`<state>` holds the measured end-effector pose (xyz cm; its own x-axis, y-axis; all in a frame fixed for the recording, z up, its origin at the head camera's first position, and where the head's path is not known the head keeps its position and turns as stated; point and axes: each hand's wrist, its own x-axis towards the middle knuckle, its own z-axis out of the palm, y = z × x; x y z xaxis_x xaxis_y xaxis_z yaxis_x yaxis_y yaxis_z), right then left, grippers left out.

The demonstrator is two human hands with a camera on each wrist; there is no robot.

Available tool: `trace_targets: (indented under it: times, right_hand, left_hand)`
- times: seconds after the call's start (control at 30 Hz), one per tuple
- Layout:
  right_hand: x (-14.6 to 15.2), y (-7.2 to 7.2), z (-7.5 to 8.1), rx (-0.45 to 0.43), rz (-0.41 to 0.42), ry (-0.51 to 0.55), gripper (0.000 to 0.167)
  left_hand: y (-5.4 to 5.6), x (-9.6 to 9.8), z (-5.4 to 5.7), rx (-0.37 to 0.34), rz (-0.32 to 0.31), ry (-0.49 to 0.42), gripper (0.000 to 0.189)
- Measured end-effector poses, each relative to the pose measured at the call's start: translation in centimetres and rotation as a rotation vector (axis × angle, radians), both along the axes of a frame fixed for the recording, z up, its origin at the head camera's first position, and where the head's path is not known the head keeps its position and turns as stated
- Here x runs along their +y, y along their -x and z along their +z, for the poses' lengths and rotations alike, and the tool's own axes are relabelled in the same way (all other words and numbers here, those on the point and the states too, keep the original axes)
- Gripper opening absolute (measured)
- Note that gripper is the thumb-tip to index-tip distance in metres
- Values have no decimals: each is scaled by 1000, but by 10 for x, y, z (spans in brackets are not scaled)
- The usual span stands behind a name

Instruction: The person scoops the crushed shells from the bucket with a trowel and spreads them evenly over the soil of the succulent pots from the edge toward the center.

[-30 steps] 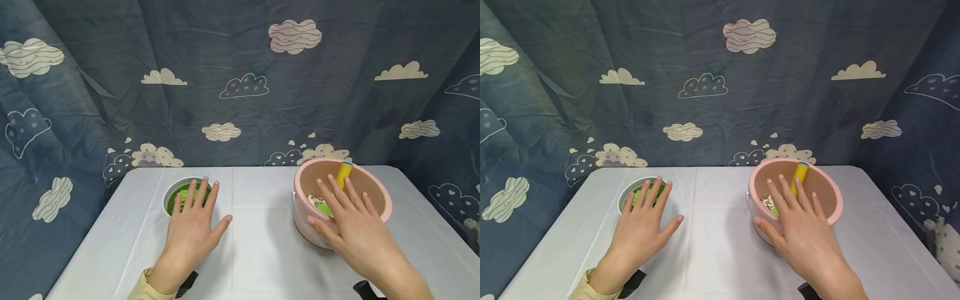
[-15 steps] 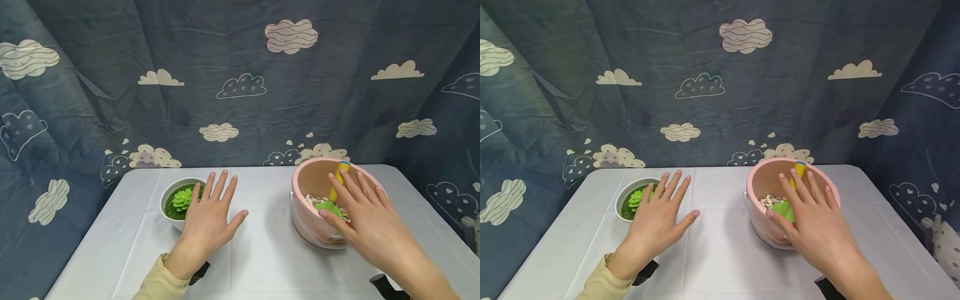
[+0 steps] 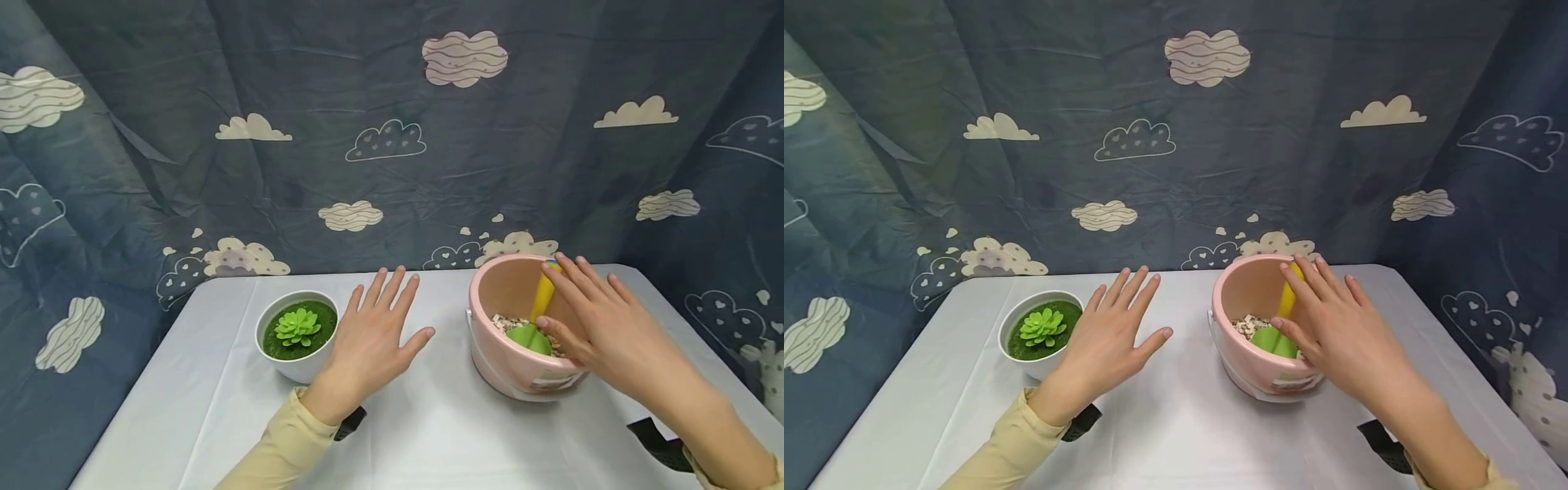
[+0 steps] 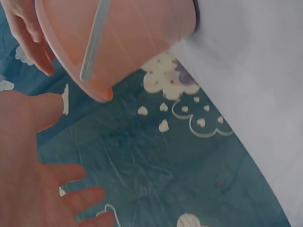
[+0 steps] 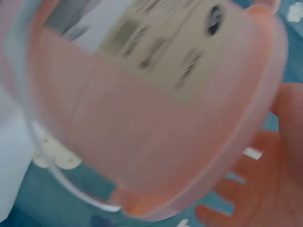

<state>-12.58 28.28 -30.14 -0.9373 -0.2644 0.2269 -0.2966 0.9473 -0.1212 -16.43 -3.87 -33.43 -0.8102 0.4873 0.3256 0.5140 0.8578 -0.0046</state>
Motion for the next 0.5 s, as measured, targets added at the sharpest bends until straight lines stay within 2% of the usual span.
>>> trace_targets:
  times: [0.23, 0.5]
  right_hand:
    - [16, 16, -2, -34, 46, 55, 81]
    - [30, 28, 4, -136, 33, 244, 78]
  left_hand:
    - [5, 16, 1, -38, -81, -25, 73]
    - [15, 32, 2, -63, -158, -99, 72]
